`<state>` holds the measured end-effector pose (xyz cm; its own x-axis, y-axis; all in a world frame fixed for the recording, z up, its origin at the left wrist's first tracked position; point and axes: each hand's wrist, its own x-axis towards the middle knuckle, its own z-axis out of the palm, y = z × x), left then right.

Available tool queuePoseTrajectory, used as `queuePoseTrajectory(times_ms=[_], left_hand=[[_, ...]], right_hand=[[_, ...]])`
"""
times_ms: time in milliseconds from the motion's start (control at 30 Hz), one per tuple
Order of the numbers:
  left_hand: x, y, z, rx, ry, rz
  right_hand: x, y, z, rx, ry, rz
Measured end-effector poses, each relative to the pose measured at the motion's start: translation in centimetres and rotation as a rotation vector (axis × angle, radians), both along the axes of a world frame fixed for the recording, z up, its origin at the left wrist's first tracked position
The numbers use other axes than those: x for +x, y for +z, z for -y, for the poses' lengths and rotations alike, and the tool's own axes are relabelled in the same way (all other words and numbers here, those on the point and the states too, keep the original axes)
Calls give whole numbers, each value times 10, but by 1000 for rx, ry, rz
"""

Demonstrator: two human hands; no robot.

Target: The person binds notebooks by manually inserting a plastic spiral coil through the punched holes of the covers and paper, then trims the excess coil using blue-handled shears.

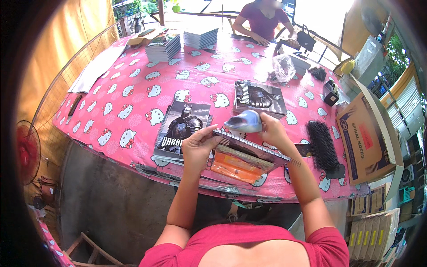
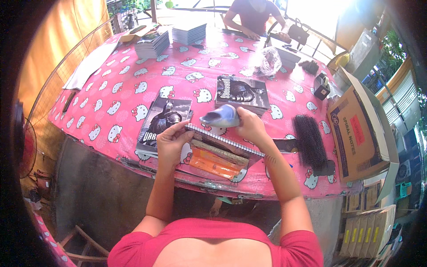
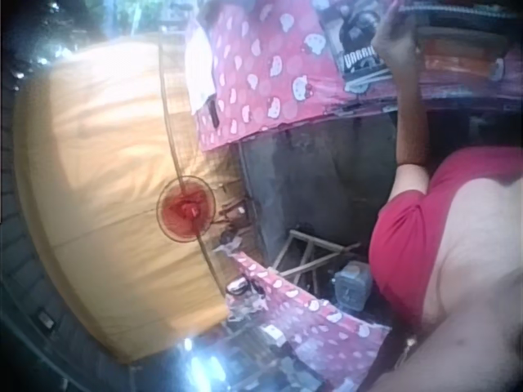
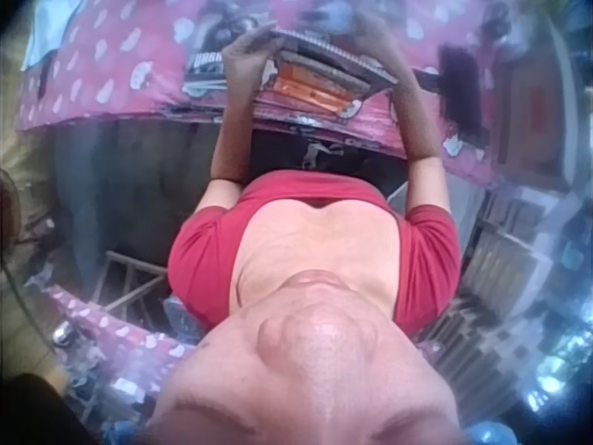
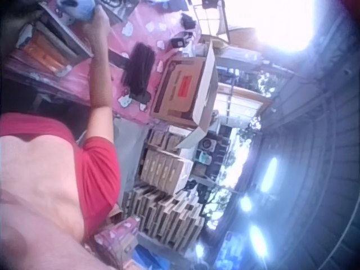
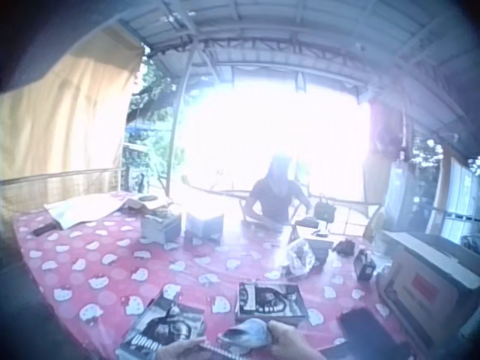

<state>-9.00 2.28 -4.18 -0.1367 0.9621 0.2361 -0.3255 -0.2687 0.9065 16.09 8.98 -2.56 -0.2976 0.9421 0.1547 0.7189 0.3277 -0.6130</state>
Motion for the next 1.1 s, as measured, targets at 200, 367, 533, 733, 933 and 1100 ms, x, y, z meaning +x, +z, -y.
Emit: queuePoseTrajectory(times_ms=[200, 367, 533, 733, 933, 1100], left_hand=[[-1, 19, -14, -1, -196, 92], [-9, 84, -3, 775, 240, -319], [7, 96, 62, 1013, 471, -406], [47, 27, 60, 682, 109, -692], [50, 27, 58, 686, 110, -667], [48, 28, 59, 730, 115, -681]], right_hand=[[63, -32, 73, 253, -197, 172], [88, -72, 158, 160, -437, 451], [78, -49, 179, -19, -558, 90], [-2, 34, 198, 85, -139, -250], [-18, 37, 191, 205, -84, -195], [-18, 44, 186, 3, 14, -330]])
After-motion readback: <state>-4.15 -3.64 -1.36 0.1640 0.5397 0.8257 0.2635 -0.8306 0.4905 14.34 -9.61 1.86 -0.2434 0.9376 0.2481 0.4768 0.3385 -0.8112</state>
